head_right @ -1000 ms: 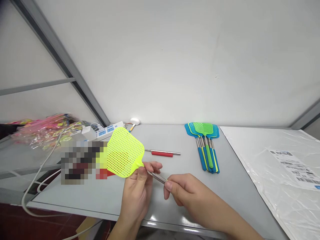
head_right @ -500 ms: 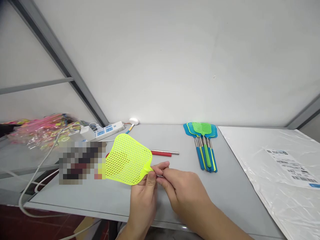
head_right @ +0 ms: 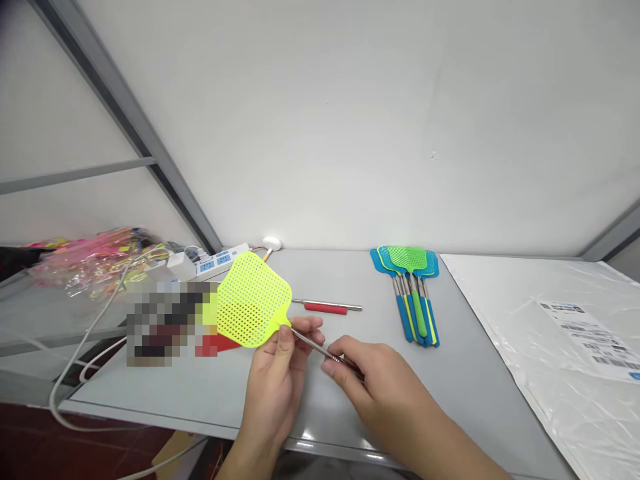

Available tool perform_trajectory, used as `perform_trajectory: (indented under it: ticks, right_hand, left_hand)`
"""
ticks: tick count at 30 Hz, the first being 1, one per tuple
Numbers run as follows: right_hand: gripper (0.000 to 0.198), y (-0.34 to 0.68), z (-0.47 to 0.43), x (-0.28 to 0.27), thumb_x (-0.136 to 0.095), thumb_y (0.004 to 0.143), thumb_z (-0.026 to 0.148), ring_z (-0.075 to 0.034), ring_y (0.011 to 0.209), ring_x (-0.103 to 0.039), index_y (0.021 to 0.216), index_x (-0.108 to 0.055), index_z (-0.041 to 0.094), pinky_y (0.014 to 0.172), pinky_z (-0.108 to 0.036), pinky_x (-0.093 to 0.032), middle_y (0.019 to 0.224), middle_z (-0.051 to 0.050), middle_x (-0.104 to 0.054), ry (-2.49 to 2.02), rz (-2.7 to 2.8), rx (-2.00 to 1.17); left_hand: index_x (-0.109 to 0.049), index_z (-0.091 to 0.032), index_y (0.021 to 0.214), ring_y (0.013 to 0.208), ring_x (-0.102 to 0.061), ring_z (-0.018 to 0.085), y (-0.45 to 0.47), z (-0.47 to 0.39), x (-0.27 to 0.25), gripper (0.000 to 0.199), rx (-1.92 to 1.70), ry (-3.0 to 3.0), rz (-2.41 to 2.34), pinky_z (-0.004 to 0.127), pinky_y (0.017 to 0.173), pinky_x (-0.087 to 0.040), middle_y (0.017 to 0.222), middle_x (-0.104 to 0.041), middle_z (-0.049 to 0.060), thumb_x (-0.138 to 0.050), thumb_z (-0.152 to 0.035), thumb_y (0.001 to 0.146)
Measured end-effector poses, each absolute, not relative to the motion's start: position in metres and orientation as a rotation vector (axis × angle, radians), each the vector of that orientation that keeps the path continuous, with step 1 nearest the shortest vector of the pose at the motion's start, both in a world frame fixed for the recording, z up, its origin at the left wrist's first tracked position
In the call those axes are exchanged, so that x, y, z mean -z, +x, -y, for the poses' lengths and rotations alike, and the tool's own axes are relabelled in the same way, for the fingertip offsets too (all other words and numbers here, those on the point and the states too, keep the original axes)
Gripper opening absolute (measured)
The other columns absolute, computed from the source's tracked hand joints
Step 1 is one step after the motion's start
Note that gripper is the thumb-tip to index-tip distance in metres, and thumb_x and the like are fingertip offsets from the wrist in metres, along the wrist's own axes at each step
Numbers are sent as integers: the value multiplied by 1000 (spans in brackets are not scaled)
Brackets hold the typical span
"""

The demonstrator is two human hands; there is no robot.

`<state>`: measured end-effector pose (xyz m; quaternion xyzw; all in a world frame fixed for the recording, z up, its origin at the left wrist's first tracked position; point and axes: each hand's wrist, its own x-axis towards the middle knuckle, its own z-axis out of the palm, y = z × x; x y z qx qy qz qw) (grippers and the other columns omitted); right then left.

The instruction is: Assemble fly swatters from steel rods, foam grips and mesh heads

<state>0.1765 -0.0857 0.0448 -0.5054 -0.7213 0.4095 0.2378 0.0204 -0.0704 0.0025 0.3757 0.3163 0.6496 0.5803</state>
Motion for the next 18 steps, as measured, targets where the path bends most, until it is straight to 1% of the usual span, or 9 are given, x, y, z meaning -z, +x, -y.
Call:
perform_trajectory:
  ticks: [2, 3, 6, 9, 12, 16, 18]
  right_hand:
    - [28, 175, 86, -43, -41, 98, 39, -12, 64, -50, 82, -57, 23, 59, -24, -31, 70, 4, -58, -1388, 2029, -1015]
    - [28, 175, 86, -42, -40, 98, 38, -12, 64, -51, 82, -57, 23, 59, -24, -31, 71, 4, -60, -1382, 2049, -976]
    - [31, 176, 85, -39, -38, 99, 37, -12, 63, -51, 78, -55, 23, 59, -25, -32, 70, 3, -60, -1397, 2108, -823]
    - [35, 177, 84, -38, -36, 99, 38, -13, 61, -52, 73, -54, 22, 58, -26, -31, 67, 2, -58, -1420, 2174, -690]
    - [35, 178, 85, -42, -35, 100, 38, -15, 64, -56, 76, -57, 23, 59, -27, -33, 69, 1, -61, -1398, 2205, -681]
    - [35, 183, 87, -48, -35, 100, 39, -14, 63, -56, 77, -58, 24, 59, -27, -34, 68, 1, -60, -1390, 2230, -707]
    - [35, 186, 87, -48, -35, 100, 40, -15, 64, -56, 80, -59, 24, 59, -27, -34, 69, 2, -61, -1415, 2240, -680]
  left_hand:
    - [-69, -17, 98, 90, -62, 18, 23, 72, -1, 24, -1452, 941, -725, 35, 89, -48, 109, -66, 10, -51, -34, 95]
    - [-69, -17, 97, 93, -62, 19, 25, 74, 0, 24, -1431, 963, -720, 37, 90, -48, 110, -66, 10, -52, -34, 95]
    - [-68, -17, 87, 98, -62, 21, 27, 76, 2, 24, -1464, 974, -736, 38, 92, -46, 101, -67, 9, -52, -32, 95]
    - [-66, -17, 81, 90, -63, 19, 19, 73, -2, 24, -1553, 927, -756, 35, 90, -47, 88, -67, 6, -53, -32, 94]
    - [-66, -18, 79, 81, -63, 16, 2, 66, -13, 23, -1703, 842, -734, 31, 83, -50, 79, -64, 3, -57, -34, 92]
    - [-66, -18, 78, 80, -62, 15, -14, 60, -25, 22, -1807, 825, -698, 31, 83, -51, 79, -64, 2, -58, -33, 92]
    - [-67, -19, 81, 82, -63, 15, -9, 62, -25, 22, -1796, 789, -693, 31, 82, -51, 84, -66, 3, -56, -35, 93]
